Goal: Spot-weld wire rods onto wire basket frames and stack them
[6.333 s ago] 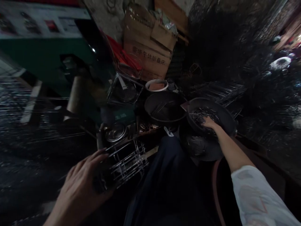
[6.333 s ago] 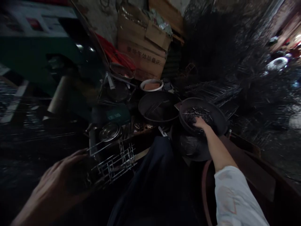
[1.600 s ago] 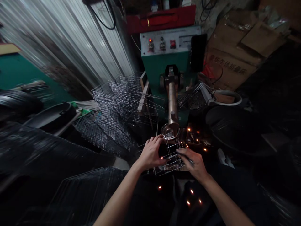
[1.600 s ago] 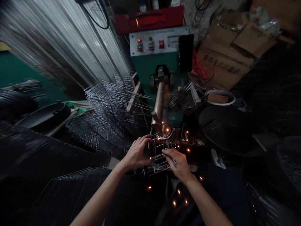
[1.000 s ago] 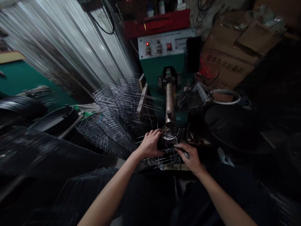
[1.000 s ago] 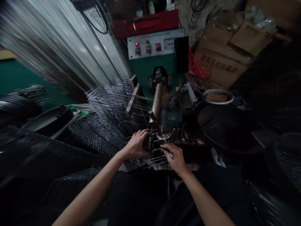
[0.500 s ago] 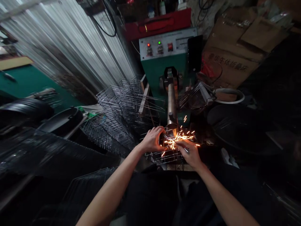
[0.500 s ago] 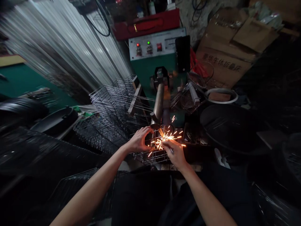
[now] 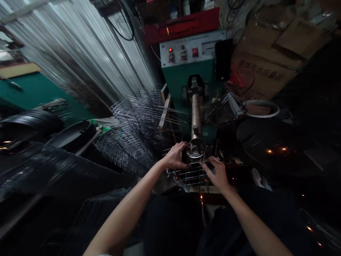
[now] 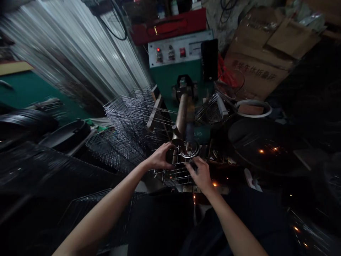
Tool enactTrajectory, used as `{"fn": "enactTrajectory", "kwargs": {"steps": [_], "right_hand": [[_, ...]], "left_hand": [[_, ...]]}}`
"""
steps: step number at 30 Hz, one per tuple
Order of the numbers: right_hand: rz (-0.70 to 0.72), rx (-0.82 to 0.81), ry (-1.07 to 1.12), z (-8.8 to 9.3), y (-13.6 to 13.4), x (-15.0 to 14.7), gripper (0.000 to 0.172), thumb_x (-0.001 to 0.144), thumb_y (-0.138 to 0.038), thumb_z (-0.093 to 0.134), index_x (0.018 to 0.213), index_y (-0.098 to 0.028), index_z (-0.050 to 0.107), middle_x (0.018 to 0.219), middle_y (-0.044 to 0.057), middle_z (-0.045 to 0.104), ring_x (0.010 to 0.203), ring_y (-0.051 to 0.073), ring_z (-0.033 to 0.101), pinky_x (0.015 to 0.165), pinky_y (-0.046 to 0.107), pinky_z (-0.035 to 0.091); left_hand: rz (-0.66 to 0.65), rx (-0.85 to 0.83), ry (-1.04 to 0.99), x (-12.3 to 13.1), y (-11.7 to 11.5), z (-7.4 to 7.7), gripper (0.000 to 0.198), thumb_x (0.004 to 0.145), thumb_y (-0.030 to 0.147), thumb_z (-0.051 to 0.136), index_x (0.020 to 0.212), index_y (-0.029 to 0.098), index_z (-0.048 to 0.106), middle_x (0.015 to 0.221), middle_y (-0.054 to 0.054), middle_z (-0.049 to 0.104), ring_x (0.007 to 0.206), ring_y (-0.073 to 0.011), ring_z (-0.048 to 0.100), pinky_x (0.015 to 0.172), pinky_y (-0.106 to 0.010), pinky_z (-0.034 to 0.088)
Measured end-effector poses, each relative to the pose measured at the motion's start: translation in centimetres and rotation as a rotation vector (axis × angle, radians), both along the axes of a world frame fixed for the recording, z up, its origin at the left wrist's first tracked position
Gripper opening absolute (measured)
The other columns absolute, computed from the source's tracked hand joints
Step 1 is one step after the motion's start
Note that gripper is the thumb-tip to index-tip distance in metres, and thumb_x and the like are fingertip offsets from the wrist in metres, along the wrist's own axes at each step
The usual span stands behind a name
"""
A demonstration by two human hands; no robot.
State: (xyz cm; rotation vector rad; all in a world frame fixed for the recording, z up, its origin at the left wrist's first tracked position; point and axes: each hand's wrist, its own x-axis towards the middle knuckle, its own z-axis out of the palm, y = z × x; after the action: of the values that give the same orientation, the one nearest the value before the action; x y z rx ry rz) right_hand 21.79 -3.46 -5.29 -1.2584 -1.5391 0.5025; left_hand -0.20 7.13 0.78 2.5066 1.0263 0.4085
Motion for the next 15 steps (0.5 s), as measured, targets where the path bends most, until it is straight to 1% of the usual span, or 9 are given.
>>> {"fn": "enactTrajectory", "kwargs": {"steps": [3, 5, 9, 12, 15], "right_hand": [[-0.018, 0.01, 0.006, 0.2, 0.4, 0.4, 0.027, 0.095, -0.043, 0.061, 0.08, -0.02, 0.063, 0.079, 0.002, 0.063, 0.074, 0.018, 0.061, 0.07, 0.028, 0.045], [0.004, 0.01, 0.013, 0.2, 1.0, 0.8, 0.023, 0.094, -0.04, 0.062, 0.083, -0.02, 0.064, 0.081, 0.002, 0.065, 0.076, 0.019, 0.062, 0.072, 0.029, 0.046], [0.061, -0.007, 0.034, -0.3, 2.1, 1.3, 0.014, 0.093, -0.033, 0.064, 0.089, -0.021, 0.068, 0.087, 0.003, 0.069, 0.083, 0.02, 0.065, 0.076, 0.029, 0.047], [0.072, -0.008, 0.051, -0.7, 2.5, 1.4, 0.012, 0.093, -0.032, 0.064, 0.089, -0.021, 0.068, 0.087, 0.003, 0.069, 0.083, 0.02, 0.065, 0.077, 0.03, 0.048], [0.067, -0.018, 0.062, -0.8, 2.7, 1.4, 0.013, 0.093, -0.032, 0.063, 0.088, -0.021, 0.068, 0.086, 0.003, 0.07, 0.082, 0.02, 0.066, 0.077, 0.03, 0.048]], "left_hand": [[-0.001, -0.009, -0.051, 0.3, 0.4, -0.4, 0.078, 0.051, 0.038, 0.088, 0.118, 0.018, 0.054, 0.128, -0.011, 0.058, 0.116, -0.0322, 0.056, 0.104, -0.046, 0.045], [0.006, 0.014, -0.055, 0.6, 0.9, -0.5, 0.079, 0.052, 0.037, 0.087, 0.121, 0.017, 0.053, 0.129, -0.013, 0.057, 0.117, -0.0331, 0.056, 0.104, -0.047, 0.045], [0.009, 0.08, -0.017, 0.8, 2.0, -0.1, 0.082, 0.051, 0.038, 0.086, 0.123, 0.017, 0.053, 0.135, -0.014, 0.054, 0.122, -0.0363, 0.053, 0.108, -0.051, 0.041], [0.003, 0.1, 0.009, 0.7, 2.6, 0.3, 0.082, 0.051, 0.04, 0.086, 0.123, 0.018, 0.053, 0.134, -0.014, 0.054, 0.122, -0.0364, 0.054, 0.11, -0.051, 0.039], [0.006, 0.101, 0.038, 0.6, 2.9, 0.4, 0.085, 0.05, 0.041, 0.086, 0.125, 0.018, 0.052, 0.132, -0.013, 0.056, 0.119, -0.0356, 0.056, 0.108, -0.051, 0.04]]}}
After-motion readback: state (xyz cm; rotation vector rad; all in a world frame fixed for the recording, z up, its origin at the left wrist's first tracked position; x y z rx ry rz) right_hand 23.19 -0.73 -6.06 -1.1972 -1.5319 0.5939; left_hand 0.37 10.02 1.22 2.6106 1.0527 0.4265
